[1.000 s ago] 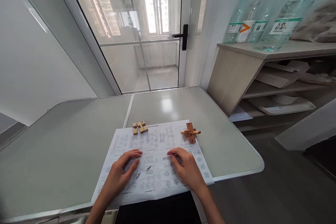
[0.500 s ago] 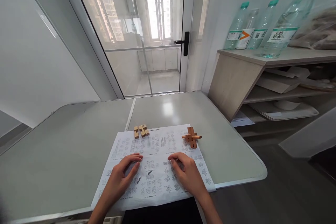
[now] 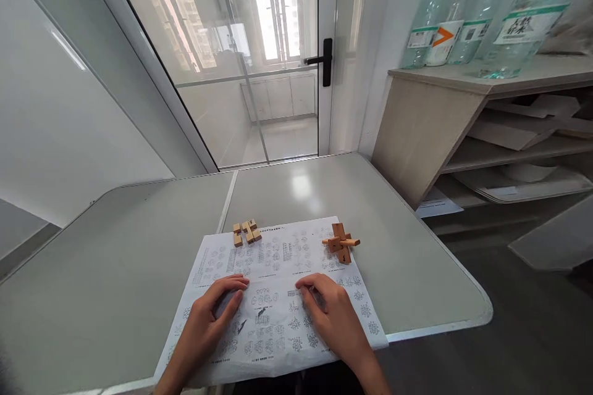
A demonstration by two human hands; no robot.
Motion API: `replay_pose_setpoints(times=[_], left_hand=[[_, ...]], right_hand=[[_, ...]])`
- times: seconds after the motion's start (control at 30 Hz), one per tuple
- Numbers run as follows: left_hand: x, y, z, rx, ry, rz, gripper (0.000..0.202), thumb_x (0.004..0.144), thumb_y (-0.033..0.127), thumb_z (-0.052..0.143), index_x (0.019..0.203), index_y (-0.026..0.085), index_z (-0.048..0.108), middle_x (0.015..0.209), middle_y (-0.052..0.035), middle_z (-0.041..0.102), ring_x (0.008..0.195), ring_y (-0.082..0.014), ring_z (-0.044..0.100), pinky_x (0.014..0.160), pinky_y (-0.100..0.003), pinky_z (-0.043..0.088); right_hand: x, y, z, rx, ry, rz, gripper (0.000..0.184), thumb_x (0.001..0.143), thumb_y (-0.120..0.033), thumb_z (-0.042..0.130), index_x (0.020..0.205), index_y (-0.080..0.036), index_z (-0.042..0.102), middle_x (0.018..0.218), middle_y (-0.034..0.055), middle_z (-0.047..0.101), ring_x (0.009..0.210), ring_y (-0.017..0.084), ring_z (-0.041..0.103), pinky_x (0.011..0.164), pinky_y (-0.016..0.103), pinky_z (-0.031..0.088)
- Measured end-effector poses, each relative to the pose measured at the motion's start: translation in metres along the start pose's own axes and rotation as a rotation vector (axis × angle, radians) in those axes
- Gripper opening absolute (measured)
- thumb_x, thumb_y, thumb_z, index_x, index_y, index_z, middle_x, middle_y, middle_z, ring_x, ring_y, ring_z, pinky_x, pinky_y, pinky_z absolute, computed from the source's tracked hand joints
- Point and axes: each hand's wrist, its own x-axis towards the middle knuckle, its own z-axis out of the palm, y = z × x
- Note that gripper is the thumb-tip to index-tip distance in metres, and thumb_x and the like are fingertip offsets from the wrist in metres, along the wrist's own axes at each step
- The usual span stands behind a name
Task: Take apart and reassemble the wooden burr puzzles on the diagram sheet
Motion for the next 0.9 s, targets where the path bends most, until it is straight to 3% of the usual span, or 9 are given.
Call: replay_pose_setpoints(times=[0.47,0.73,0.9], left_hand=[[0.005,-0.006,0.001,0.032,0.01,0.011,0.023,0.102,0.045,0.061,0.106,0.028,0.075,0.129,-0.0082,0.076,0.129,-0.0295,0.068,0.112,-0.047,0.056],[0.006,-0.006,-0.003,0.048,0.039,-0.013,0.02,0.101,0.042,0.063,0.104,0.028,0.076,0.125,-0.0071,0.078,0.123,-0.0259,0.072,0.106,-0.035,0.06],[0.005,-0.004,-0.002,0.028,0.081,-0.04,0.016,0.1,0.04,0.067,0.102,0.029,0.078,0.116,-0.0052,0.081,0.118,-0.0245,0.074,0.104,-0.031,0.06]], right_hand=[[0.003,0.005,0.002,-0.028,0.002,-0.027,0.023,0.108,-0.036,0.052,0.105,-0.026,0.073,0.106,0.0047,0.077,0.099,0.022,0.072,0.086,0.031,0.057],[0.009,0.018,-0.001,-0.053,-0.042,-0.154,0.017,0.106,-0.022,0.054,0.11,-0.027,0.071,0.107,0.0043,0.078,0.099,0.02,0.075,0.087,0.027,0.06],[0.01,0.029,0.007,-0.059,-0.018,-0.261,0.023,0.101,-0.011,0.057,0.112,-0.028,0.069,0.103,0.0036,0.079,0.094,0.02,0.076,0.086,0.028,0.06]])
